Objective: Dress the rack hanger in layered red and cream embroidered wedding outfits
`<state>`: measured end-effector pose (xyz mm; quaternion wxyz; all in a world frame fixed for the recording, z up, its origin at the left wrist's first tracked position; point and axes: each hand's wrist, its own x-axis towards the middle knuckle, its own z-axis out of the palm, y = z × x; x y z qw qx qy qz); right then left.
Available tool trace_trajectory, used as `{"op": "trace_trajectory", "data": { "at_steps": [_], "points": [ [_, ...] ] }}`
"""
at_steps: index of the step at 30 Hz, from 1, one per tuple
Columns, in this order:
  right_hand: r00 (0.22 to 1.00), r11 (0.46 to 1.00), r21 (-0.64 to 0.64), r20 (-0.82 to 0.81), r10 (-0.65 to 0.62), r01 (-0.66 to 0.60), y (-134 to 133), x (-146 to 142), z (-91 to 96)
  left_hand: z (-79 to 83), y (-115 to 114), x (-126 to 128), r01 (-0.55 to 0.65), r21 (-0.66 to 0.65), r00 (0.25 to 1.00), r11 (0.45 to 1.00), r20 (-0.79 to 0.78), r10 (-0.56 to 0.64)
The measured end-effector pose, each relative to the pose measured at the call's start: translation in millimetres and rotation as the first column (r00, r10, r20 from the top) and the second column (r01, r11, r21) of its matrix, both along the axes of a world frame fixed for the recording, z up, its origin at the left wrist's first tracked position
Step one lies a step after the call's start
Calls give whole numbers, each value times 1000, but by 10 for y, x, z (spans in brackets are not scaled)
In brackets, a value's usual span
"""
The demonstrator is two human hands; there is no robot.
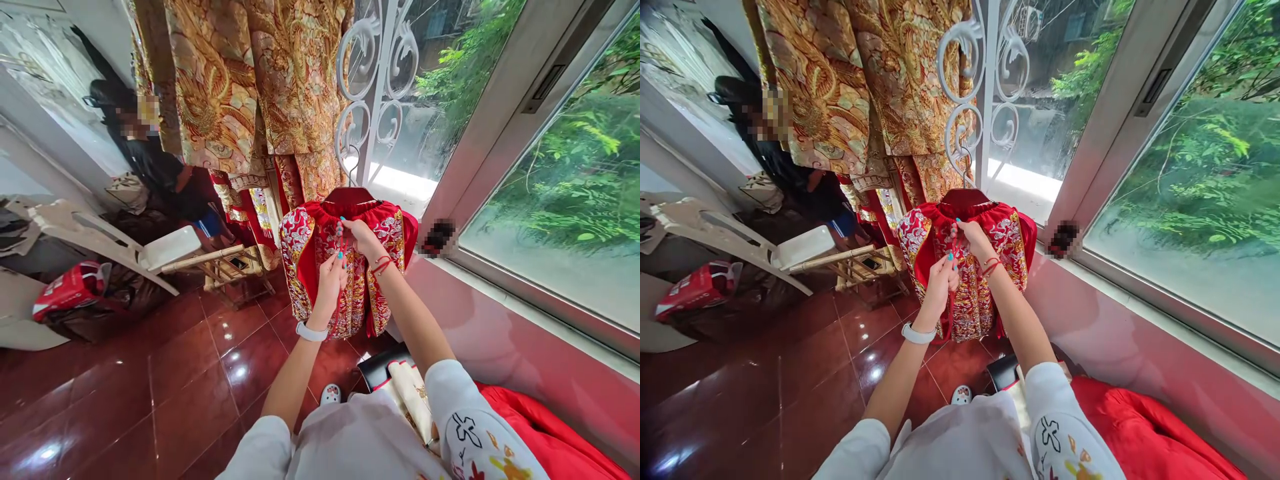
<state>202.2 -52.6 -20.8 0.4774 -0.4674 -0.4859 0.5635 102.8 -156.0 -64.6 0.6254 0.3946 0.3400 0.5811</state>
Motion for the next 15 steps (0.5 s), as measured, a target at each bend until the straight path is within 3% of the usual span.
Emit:
{"op": "trace_trajectory", "data": {
  "at_steps": [2,4,5,7,9,10,12,15],
  "points": [
    [999,1000,7,45,18,-18,-169,113,-153,17,13,-58,15,21,1000,1000,-22,-15],
    [969,981,142,186,-160,135,-389,251,-426,29,10,-104,37,34,999,999,-37,-35],
    [901,927,262,269,-339,270,-488,315,-586,36,-1,-118,48,36,998,998,-40,-47],
    [629,736,488,400,-666,470,-619,420,-893,58,-34,-131,63,33,997,997,-38,-62],
    [389,605,615,464,-796,506,-643,500,-1124,85,-72,-133,59,27,998,998,-34,-58],
    [339,585,645,477,-811,492,-624,538,-1199,98,-89,-135,52,22,998,998,-32,-52],
    [357,582,677,461,-812,449,-562,622,-1282,118,-115,-145,38,7,999,999,-29,-37],
    [463,604,695,419,-781,390,-492,748,-1328,129,-139,-174,27,-13,999,1000,-28,-28]
  ]
}}
